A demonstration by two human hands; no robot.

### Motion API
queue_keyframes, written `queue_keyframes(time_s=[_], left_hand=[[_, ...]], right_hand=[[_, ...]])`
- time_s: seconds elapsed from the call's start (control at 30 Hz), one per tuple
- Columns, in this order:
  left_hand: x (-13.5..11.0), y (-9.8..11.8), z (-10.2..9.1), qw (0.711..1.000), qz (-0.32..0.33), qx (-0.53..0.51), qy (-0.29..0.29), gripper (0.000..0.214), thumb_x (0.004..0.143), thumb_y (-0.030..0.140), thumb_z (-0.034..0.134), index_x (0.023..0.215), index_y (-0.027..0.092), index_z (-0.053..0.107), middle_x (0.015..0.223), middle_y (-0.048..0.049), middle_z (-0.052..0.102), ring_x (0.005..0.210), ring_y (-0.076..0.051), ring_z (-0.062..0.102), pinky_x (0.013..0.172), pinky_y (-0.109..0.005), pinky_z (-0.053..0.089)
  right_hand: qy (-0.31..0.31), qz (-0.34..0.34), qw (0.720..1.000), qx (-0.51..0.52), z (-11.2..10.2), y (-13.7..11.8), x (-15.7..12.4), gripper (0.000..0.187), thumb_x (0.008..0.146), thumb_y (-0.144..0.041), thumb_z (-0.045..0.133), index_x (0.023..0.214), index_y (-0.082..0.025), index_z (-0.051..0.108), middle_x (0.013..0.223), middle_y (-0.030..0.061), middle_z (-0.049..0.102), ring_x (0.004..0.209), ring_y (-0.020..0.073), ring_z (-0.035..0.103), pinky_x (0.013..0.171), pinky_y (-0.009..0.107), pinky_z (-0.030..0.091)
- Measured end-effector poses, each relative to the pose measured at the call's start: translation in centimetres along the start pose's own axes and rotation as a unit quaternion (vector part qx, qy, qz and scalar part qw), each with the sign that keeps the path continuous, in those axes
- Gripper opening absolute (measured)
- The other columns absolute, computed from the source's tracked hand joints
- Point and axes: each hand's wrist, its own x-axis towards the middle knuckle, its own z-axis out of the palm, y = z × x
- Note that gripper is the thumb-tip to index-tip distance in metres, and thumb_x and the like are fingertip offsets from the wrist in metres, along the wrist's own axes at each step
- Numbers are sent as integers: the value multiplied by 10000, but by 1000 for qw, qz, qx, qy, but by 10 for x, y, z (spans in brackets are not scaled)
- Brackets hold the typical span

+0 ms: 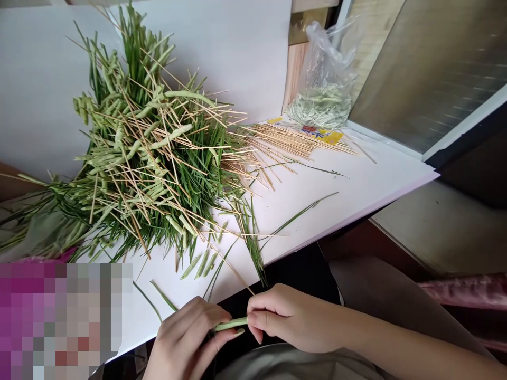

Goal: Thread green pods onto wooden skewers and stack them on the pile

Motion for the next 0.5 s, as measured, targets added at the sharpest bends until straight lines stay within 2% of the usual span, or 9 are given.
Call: queue_keyframes(time_s=[0.13,0.23,0.33,0.43,0.5], left_hand=[[1,4,1,986,65,138,-68,191,1042,243,491,936,177,636,696,-19,670,577,-178,621,525,-283,459],[4,10,3,967,106,209,-102,274,1045,160,392,938,173,644,668,-9,653,549,-189,621,491,-305,425],[5,13,6,956,144,240,-92,275,1020,110,404,880,168,634,624,5,629,492,-178,588,450,-320,369],[4,11,10,953,169,241,-74,281,1016,170,489,757,182,598,540,28,552,432,-161,520,427,-329,313],[2,8,13,961,165,215,-54,369,1042,217,466,687,193,565,513,29,514,423,-145,479,430,-322,292]], right_hand=[[-19,-10,1000,11,4,4,3,354,1051,-290,463,732,-170,559,643,-53,473,585,98,389,557,236,288],[-28,-3,1000,7,6,8,4,373,1030,-288,483,681,-172,542,602,-54,462,562,99,394,542,236,291],[-47,9,999,18,8,12,5,328,1006,-260,508,699,-173,586,599,-57,473,560,99,404,560,223,314],[-50,-1,997,54,13,13,4,260,982,-215,521,736,-175,595,687,-45,559,636,105,473,643,215,367],[-36,-11,997,60,17,11,0,243,965,-197,527,727,-177,574,693,-43,557,650,109,479,641,215,362]])
